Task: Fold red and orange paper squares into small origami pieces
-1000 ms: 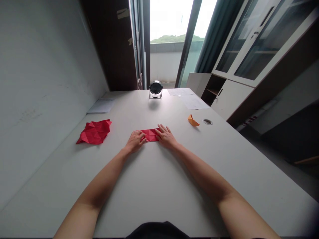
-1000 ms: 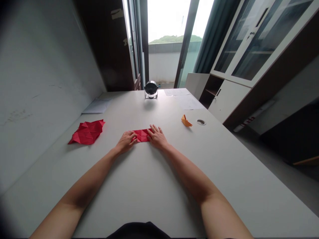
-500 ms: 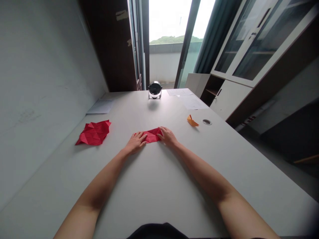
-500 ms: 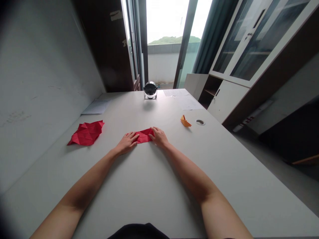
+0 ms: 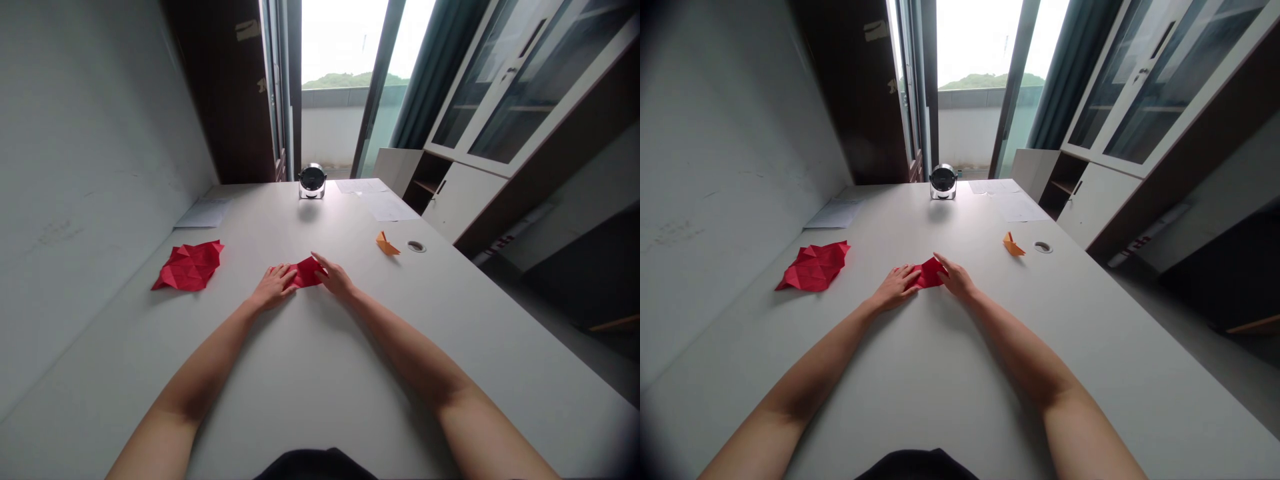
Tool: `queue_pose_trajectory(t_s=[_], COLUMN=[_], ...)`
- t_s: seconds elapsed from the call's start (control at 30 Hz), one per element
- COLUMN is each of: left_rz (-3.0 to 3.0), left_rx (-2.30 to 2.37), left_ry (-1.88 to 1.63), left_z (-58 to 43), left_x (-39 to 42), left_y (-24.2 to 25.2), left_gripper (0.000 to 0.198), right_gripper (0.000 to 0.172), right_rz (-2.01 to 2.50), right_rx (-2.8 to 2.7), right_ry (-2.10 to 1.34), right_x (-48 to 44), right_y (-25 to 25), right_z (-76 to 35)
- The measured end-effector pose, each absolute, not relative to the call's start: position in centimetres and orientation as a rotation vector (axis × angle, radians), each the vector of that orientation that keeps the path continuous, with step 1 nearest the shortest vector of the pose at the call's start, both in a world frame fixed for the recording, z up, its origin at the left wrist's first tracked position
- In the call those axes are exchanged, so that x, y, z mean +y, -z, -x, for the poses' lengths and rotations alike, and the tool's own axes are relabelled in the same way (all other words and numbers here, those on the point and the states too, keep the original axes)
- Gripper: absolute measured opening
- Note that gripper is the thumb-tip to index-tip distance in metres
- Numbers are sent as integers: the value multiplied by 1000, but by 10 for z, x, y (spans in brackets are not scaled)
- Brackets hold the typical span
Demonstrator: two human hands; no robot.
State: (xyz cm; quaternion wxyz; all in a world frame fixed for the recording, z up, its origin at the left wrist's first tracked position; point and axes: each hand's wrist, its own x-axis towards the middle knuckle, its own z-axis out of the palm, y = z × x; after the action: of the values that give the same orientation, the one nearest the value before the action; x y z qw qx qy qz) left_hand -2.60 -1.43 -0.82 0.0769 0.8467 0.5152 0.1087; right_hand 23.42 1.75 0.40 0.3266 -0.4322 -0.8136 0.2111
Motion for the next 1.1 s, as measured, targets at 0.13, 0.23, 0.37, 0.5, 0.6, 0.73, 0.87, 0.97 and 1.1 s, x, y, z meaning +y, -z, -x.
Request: queue_pose_trajectory(t_s=[0.13, 0.23, 0.37, 0.5, 0.6, 0.73, 0.87, 0.97, 1.1], left_rz=[-2523, -2499, -2507, -2547, -2561, -2560, -2556, -2563, -2551], left_rx=[1568, 1590, 1577, 1555, 1544, 1548, 1560, 1570, 1573], left_ry=[-364, -383, -393, -379, -364, -369, -430, -471, -491], left_z=[26, 26, 26, 26, 26, 26, 25, 25, 26], left_x=[-15, -15, -15, -14, -15, -16, -16, -15, -15], left_y=[7, 7, 7, 4, 2, 1, 2, 3, 3], left_gripper=[62, 70, 68, 55, 52, 50, 54, 57, 58], right_gripper=[53, 35, 25, 26, 27, 26, 33, 37, 39], right_rz=[1100, 1040, 952, 932, 1017, 1325, 1611, 1709, 1762], right_rx=[-2181, -2251, -2343, -2416, -2417, -2386, -2329, -2319, -2309], right_ry=[-531, -525, -522, -474, -395, -255, -117, -108, -240], right_x=[20, 20, 16, 12, 10, 4, -5, -9, -9], right_y=[-1, -1, -7, -12, -14, -15, -18, -19, -18], right_z=[-234, -231, -229, -229, -228, -222, -213, -208, -206])
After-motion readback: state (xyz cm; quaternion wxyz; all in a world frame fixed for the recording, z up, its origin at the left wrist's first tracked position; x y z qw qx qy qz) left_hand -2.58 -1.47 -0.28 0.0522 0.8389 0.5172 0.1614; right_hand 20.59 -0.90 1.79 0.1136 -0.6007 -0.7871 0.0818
